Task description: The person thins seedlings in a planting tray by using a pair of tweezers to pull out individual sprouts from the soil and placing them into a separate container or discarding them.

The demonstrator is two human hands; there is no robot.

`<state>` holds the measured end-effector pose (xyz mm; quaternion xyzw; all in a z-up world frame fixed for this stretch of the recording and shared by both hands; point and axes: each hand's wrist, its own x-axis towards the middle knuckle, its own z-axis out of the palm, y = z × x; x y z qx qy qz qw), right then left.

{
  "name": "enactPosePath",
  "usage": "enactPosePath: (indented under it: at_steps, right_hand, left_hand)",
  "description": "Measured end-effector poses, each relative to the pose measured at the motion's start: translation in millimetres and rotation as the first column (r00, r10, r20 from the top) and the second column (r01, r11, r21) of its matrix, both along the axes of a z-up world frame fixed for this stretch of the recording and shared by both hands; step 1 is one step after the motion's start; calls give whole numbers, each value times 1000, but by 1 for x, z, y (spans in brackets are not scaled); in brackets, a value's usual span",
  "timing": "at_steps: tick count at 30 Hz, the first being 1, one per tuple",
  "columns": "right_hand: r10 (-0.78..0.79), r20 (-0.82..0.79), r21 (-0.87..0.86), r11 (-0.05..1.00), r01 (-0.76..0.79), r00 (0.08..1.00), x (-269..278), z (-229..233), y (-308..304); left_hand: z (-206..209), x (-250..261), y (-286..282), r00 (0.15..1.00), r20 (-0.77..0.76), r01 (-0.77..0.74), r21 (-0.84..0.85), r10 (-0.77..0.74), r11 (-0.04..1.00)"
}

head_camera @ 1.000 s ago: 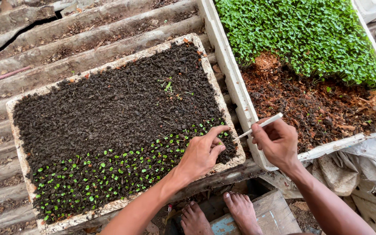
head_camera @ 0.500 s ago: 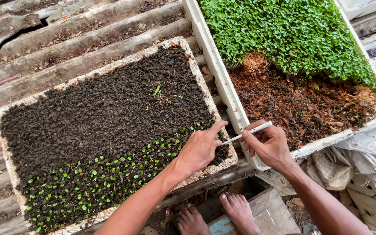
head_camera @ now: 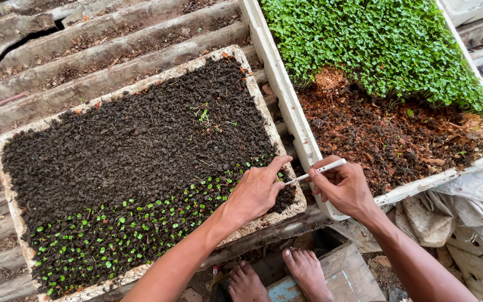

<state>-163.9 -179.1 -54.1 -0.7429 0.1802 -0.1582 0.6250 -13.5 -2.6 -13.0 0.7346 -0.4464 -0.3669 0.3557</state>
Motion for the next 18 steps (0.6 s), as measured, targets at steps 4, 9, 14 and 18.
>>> enactPosePath:
  at_steps: [4,9,14,18]
  right_hand:
    - [18,-56,-2,1000,-18,998,3,5,-3]
    - [136,-285,-25,988,-149,949,13,26,-10]
    - [239,-386,-107,948,-300,891,25,44,-8]
    - [288,-427,-212,889,-405,857,33,50,5]
  left_hand:
    - [10,4,2,1000,-27,-1,8,1,1000]
    - [31,8,10,992,-126,-6,108,20,994]
    - [47,11,16,987,-160,-5,148,29,989]
    - [35,6,20,981,-192,-8,151,37,988]
